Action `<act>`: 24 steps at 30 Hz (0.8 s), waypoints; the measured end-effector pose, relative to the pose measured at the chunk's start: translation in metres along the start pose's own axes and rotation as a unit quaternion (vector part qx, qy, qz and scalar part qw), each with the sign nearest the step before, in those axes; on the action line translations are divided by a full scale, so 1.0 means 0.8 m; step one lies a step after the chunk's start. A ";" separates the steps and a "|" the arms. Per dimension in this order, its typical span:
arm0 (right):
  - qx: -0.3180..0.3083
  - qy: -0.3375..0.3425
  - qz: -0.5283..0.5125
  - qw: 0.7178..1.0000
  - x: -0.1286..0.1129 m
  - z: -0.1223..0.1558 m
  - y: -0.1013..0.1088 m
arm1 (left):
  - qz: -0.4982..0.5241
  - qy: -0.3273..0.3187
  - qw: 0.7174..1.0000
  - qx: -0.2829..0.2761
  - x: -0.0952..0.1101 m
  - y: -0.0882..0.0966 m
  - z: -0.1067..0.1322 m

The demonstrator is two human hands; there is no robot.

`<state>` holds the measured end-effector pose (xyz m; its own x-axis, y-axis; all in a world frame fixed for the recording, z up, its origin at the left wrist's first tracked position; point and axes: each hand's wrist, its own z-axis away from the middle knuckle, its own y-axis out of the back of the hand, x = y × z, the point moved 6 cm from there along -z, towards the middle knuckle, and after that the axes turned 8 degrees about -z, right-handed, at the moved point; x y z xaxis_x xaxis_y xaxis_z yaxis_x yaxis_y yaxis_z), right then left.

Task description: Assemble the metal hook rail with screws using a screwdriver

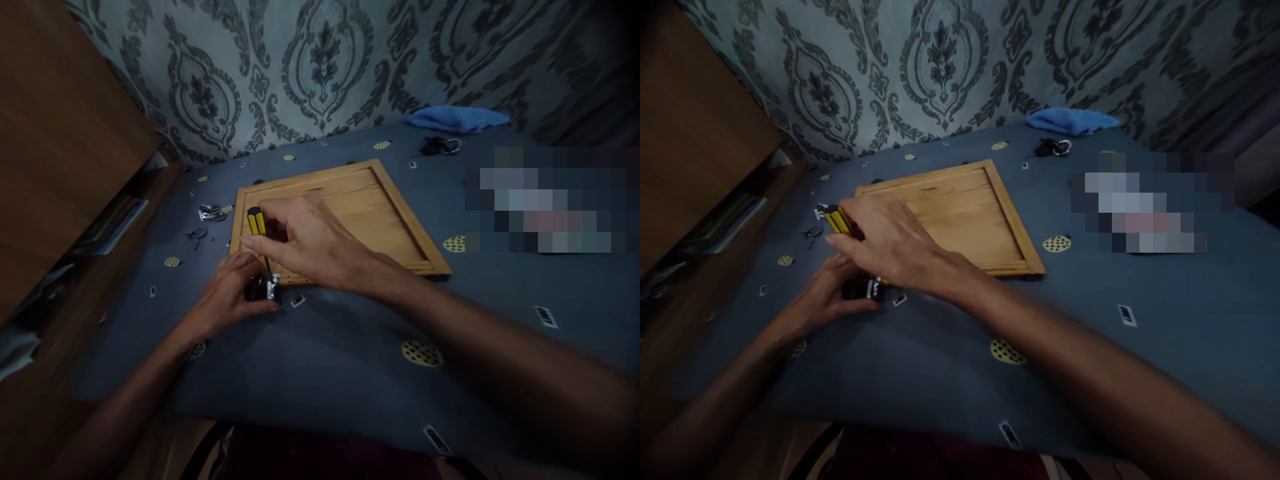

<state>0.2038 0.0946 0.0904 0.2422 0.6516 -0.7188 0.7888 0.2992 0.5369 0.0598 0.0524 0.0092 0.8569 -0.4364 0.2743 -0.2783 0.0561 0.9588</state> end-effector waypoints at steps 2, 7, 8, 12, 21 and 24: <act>-0.001 -0.003 -0.001 1.000 0.000 0.000 -0.001 | -0.004 0.001 1.000 -0.002 0.000 0.000 0.000; -0.008 -0.007 -0.001 1.000 0.000 0.000 -0.002 | -0.006 -0.002 1.000 -0.001 0.002 0.001 0.000; -0.009 -0.008 -0.002 1.000 0.000 0.000 -0.002 | -0.005 -0.002 1.000 -0.002 0.002 0.001 -0.001; -0.014 -0.008 -0.001 1.000 0.001 0.000 -0.002 | -0.004 -0.004 1.000 0.003 0.001 0.001 -0.001; -0.059 0.028 -0.052 0.997 0.000 0.002 -0.003 | 0.003 -0.001 1.000 0.011 -0.001 0.000 0.002; -0.087 0.031 -0.095 0.991 0.000 0.003 -0.003 | 0.003 0.003 1.000 0.004 -0.002 0.000 0.002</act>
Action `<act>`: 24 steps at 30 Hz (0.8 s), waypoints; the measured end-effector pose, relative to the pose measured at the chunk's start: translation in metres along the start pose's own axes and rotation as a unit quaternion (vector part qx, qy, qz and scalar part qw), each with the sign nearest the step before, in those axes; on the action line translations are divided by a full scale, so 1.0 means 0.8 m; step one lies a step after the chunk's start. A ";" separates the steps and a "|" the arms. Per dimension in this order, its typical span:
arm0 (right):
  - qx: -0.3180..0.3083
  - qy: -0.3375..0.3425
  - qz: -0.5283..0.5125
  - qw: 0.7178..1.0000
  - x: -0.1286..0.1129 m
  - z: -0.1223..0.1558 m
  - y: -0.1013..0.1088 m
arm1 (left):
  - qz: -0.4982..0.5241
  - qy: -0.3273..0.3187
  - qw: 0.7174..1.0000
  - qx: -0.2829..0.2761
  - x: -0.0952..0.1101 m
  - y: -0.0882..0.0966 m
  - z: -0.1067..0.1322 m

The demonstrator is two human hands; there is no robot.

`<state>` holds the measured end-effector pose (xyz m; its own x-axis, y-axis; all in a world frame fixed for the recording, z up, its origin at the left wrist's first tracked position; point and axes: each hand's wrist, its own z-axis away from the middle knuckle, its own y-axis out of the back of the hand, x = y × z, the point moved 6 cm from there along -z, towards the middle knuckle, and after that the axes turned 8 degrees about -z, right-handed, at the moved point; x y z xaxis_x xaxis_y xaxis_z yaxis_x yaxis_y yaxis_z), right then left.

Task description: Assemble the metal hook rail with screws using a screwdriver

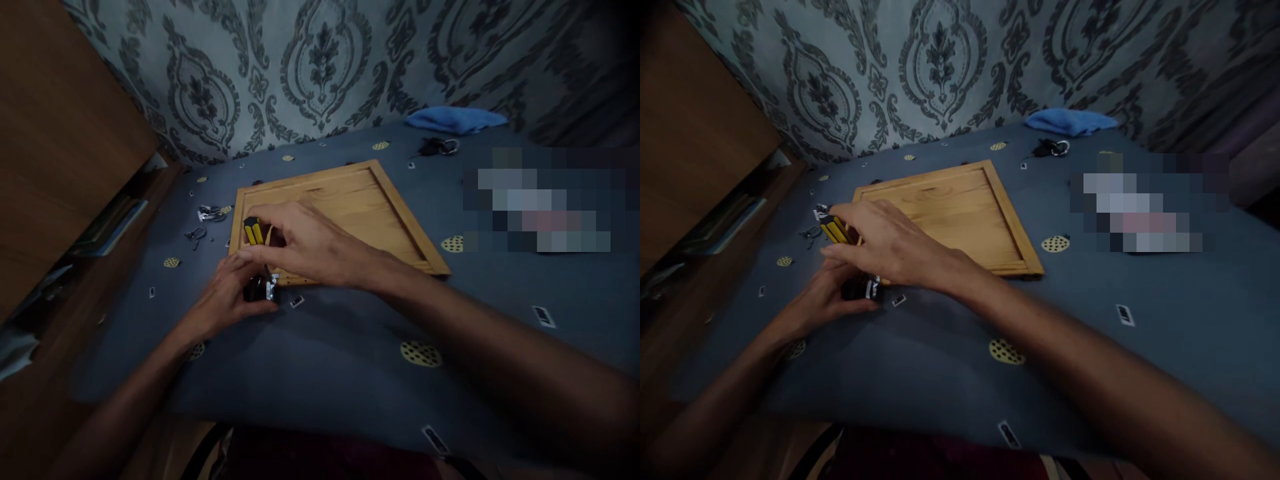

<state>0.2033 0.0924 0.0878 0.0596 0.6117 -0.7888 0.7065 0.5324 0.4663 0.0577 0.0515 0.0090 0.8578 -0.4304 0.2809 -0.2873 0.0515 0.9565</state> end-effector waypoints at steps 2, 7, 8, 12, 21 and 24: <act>-0.029 -0.007 -0.047 0.998 0.000 0.001 -0.001 | -0.003 0.000 1.000 0.000 0.000 0.000 0.000; -0.079 -0.024 -0.165 0.983 0.000 0.000 -0.004 | -0.015 -0.001 1.000 -0.003 0.001 0.000 -0.002; -0.078 -0.022 -0.173 0.981 0.001 0.000 -0.004 | -0.016 0.000 1.000 -0.003 0.002 0.001 -0.003; -0.049 -0.017 -0.150 0.987 0.003 -0.002 0.000 | -0.014 0.008 1.000 -0.004 0.003 0.002 -0.003; -0.007 0.022 -0.024 0.999 -0.006 -0.001 0.001 | -0.008 0.014 1.000 -0.007 0.002 0.002 -0.002; 0.006 0.037 0.014 0.999 -0.008 -0.001 -0.001 | -0.002 0.010 1.000 -0.003 0.001 0.001 -0.001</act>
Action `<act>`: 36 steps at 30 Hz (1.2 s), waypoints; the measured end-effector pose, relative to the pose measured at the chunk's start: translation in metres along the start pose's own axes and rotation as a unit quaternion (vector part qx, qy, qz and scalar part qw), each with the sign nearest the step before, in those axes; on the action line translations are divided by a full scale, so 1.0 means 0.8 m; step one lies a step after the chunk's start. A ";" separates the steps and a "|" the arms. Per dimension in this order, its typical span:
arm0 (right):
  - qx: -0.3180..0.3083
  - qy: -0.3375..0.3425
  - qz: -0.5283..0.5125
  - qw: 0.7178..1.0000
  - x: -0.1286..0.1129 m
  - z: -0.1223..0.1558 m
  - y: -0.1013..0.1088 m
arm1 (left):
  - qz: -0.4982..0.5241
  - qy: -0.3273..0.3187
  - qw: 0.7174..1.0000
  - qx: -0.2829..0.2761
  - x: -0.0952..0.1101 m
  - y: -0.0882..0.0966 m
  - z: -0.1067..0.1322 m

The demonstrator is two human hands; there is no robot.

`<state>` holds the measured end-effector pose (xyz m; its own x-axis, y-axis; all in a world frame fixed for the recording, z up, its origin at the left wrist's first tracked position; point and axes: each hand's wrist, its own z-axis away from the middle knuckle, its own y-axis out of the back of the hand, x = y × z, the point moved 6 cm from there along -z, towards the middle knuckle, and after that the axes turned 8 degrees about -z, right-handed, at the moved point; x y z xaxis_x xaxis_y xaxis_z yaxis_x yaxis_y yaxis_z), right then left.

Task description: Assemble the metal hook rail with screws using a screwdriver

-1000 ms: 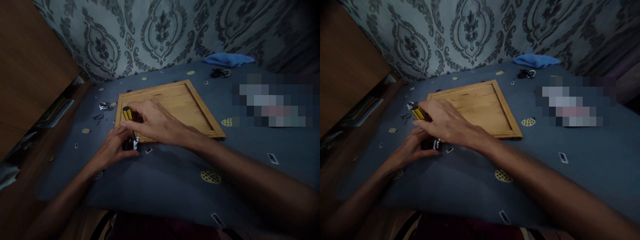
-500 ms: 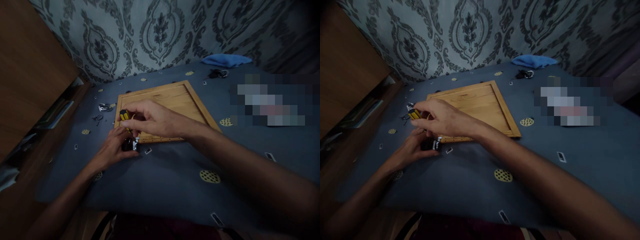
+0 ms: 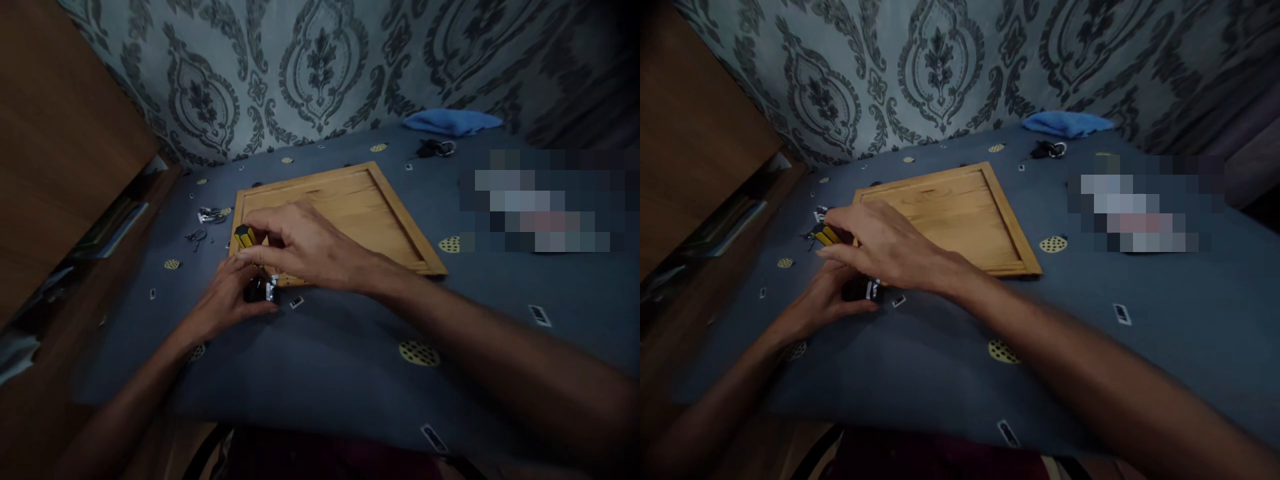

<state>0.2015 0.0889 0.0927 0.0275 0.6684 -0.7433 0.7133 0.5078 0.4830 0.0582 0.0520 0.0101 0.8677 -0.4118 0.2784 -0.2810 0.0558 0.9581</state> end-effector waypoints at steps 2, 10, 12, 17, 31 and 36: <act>0.009 -0.003 0.021 1.000 0.000 0.000 -0.002 | 0.002 -0.002 1.000 0.003 0.000 0.000 0.000; 0.037 -0.055 0.056 0.996 -0.001 0.002 -0.008 | 0.000 -0.013 1.000 0.003 0.000 -0.001 0.001; 0.043 -0.071 0.067 0.994 -0.001 0.002 -0.008 | 0.005 -0.017 1.000 0.009 -0.001 -0.001 0.001; 0.062 -0.097 0.098 0.989 -0.003 0.003 -0.010 | 0.007 -0.017 1.000 0.023 -0.002 -0.004 0.001; 0.063 -0.132 0.083 0.986 -0.004 0.003 -0.008 | 0.004 -0.016 1.000 0.012 0.003 0.000 0.000; 0.106 -0.053 0.033 0.992 -0.011 0.002 0.003 | -0.005 -0.013 1.000 0.010 0.003 0.003 -0.001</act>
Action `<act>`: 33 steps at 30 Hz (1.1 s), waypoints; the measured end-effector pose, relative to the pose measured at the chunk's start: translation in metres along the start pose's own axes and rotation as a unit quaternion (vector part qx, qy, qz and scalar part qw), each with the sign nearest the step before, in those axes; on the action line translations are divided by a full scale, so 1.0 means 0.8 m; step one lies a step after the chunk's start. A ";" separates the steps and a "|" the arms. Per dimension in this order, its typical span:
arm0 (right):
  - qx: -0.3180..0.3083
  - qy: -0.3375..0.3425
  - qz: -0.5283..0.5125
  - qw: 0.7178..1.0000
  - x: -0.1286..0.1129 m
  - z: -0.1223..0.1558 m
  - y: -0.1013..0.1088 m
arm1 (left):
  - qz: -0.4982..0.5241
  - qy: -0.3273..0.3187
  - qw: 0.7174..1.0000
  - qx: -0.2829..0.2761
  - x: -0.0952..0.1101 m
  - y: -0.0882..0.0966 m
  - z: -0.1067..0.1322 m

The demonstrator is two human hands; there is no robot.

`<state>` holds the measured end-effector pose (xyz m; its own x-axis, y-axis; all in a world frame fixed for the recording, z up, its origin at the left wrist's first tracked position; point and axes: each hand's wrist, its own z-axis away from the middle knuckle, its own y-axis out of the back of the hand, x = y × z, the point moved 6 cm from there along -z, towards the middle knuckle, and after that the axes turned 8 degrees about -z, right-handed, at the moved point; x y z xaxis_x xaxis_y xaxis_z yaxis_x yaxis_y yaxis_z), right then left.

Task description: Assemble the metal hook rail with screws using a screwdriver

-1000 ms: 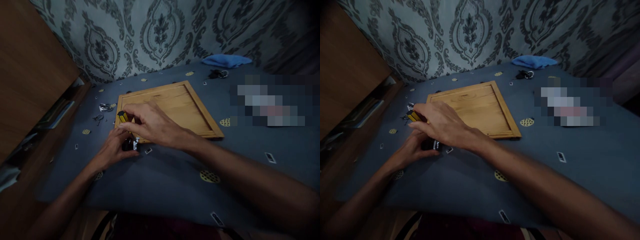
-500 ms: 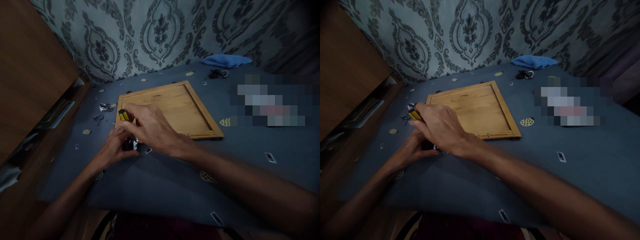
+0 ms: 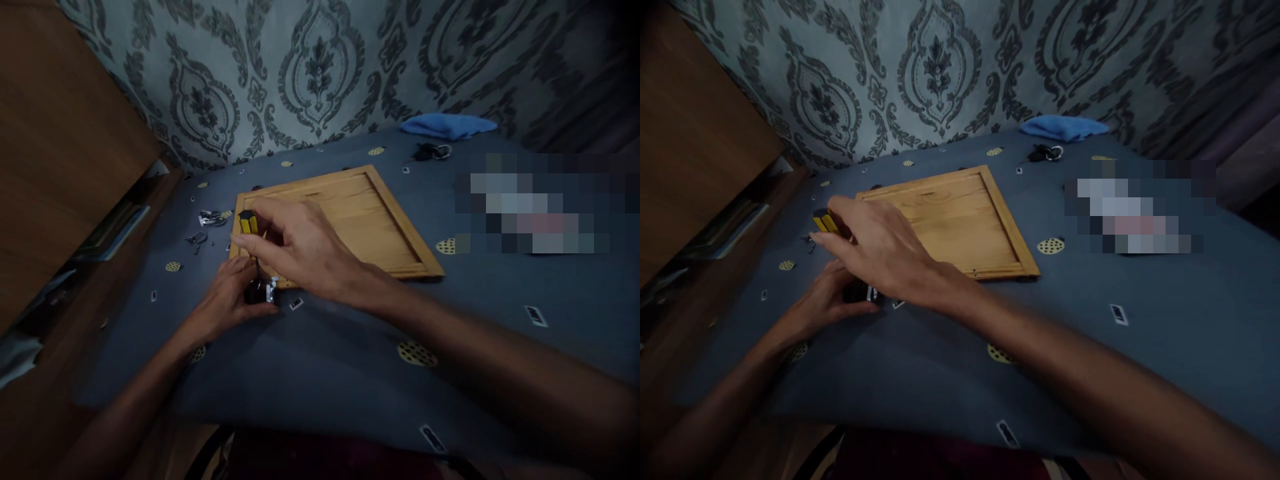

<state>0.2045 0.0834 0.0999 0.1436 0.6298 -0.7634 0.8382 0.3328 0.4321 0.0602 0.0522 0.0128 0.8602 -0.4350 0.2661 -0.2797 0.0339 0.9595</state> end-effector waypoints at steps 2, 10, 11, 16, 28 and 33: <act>0.031 0.013 0.009 0.999 -0.005 0.000 0.006 | 0.004 0.001 1.000 0.002 0.000 0.000 0.000; -0.016 -0.020 0.074 0.997 0.003 0.000 -0.002 | 0.011 -0.006 1.000 0.011 0.001 -0.001 0.001; -0.020 -0.018 0.071 0.997 0.005 0.000 -0.004 | 0.012 -0.009 1.000 0.012 0.001 -0.001 0.000; -0.024 -0.025 0.058 0.998 0.008 0.002 -0.007 | 0.009 -0.017 1.000 0.009 0.002 -0.001 0.000; -0.035 -0.051 0.055 0.997 0.007 0.002 -0.009 | 0.007 -0.034 0.999 0.035 -0.002 -0.006 0.002; -0.043 -0.009 0.048 0.998 0.007 0.002 -0.009 | 0.002 -0.029 0.999 0.027 -0.005 -0.006 0.002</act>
<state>0.1998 0.0830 0.0918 0.2319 0.6491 -0.7245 0.7719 0.3304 0.5431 0.0575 0.0523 0.0071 0.8328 -0.4872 0.2628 -0.3071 -0.0116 0.9516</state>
